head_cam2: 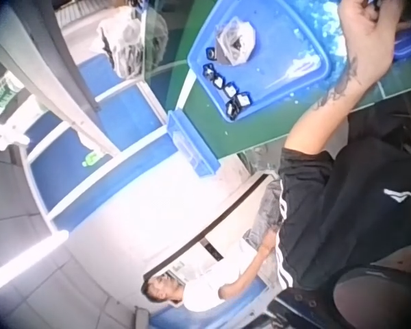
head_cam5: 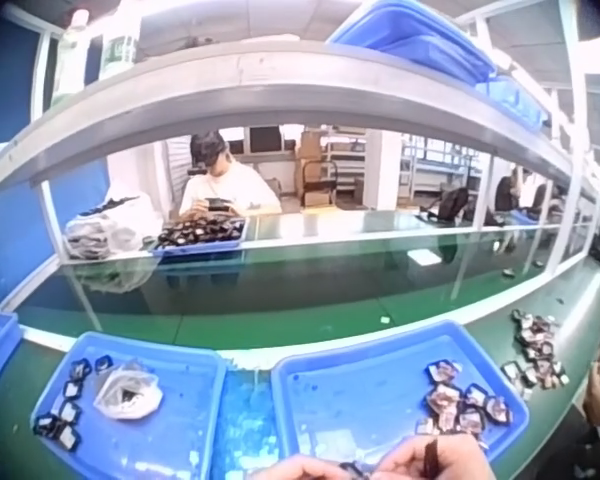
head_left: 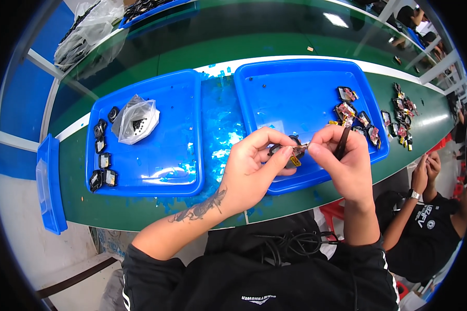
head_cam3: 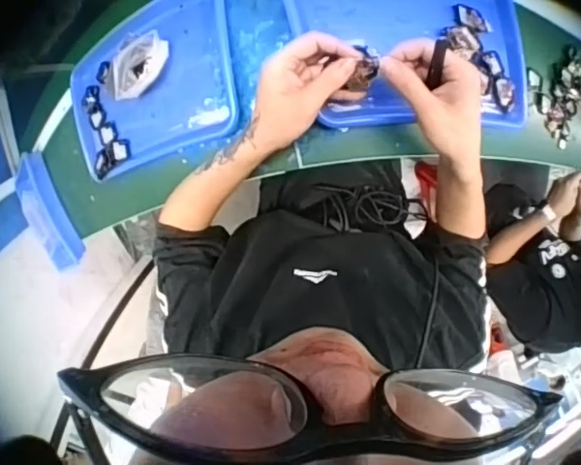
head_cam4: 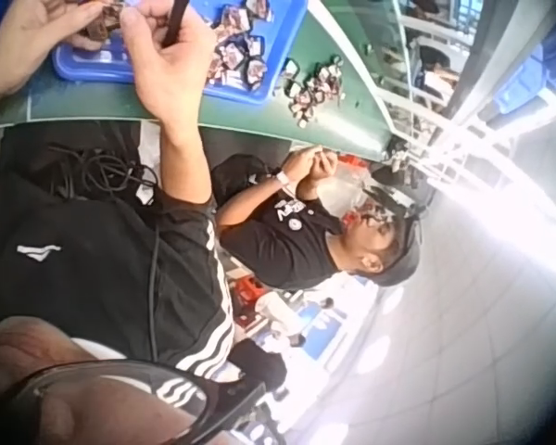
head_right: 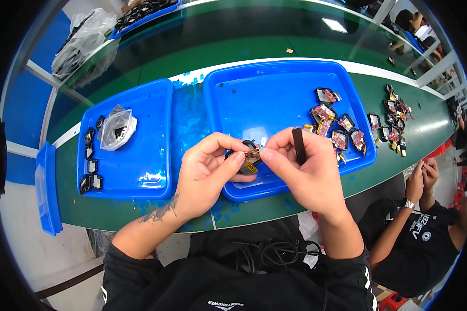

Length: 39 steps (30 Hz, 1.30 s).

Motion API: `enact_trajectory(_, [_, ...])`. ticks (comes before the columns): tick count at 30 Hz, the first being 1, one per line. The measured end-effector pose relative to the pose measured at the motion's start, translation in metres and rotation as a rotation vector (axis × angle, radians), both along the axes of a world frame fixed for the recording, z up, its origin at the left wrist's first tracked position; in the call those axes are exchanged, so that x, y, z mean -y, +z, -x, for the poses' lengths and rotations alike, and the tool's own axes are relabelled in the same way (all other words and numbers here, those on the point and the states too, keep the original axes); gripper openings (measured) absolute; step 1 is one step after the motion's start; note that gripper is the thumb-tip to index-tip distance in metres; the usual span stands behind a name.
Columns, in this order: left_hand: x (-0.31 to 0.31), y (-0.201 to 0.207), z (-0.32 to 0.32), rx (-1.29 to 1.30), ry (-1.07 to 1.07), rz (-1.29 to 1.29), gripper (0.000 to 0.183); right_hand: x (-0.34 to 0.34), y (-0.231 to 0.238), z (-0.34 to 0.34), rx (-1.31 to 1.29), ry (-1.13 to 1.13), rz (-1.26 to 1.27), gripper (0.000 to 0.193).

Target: Assemble small electronic components, specifically a battery and circuit board unit into a casing, using tweezers.

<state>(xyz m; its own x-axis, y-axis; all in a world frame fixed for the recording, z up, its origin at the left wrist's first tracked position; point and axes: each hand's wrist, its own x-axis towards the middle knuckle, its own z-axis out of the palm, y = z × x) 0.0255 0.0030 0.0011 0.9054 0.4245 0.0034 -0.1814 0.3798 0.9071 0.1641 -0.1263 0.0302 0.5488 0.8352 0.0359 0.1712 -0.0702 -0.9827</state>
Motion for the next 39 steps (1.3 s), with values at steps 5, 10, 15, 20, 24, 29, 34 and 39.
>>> enact_trajectory(5, [-0.001, 0.008, 0.003, -0.105, -0.043, 0.08, 0.015, 0.0, 0.0, 0.001, -0.485, 0.021, -0.052, 0.008])
enact_trajectory(10, [0.001, 0.003, 0.001, -0.042, -0.016, 0.118, 0.02, -0.006, -0.008, 0.013, -0.147, -0.105, -0.04, 0.008])
enact_trajectory(15, [0.008, 0.012, -0.001, 0.053, 0.044, 0.39, 0.04, -0.01, -0.009, 0.015, 0.036, -0.169, -0.017, 0.009])
enact_trajectory(20, [0.001, 0.005, 0.001, 0.04, -0.031, 0.482, 0.042, -0.019, 0.001, 0.013, -0.223, -0.141, -0.036, 0.011])
enact_trajectory(24, [0.003, 0.009, 0.001, 0.105, -0.071, 0.581, 0.039, -0.025, 0.0, 0.005, -0.326, -0.132, -0.065, 0.011])
enact_trajectory(29, [0.007, 0.011, 0.003, 0.038, -0.143, 0.601, 0.041, -0.03, 0.0, 0.005, -0.226, -0.091, -0.03, 0.012])
enact_trajectory(34, [0.004, 0.006, 0.002, -0.069, -0.18, 0.469, 0.041, -0.03, 0.0, -0.001, -0.199, -0.046, 0.002, 0.013])
enact_trajectory(39, [0.003, 0.008, 0.002, 0.004, -0.105, 0.502, 0.041, -0.022, 0.012, 0.0, 0.139, -0.052, 0.037, 0.017])
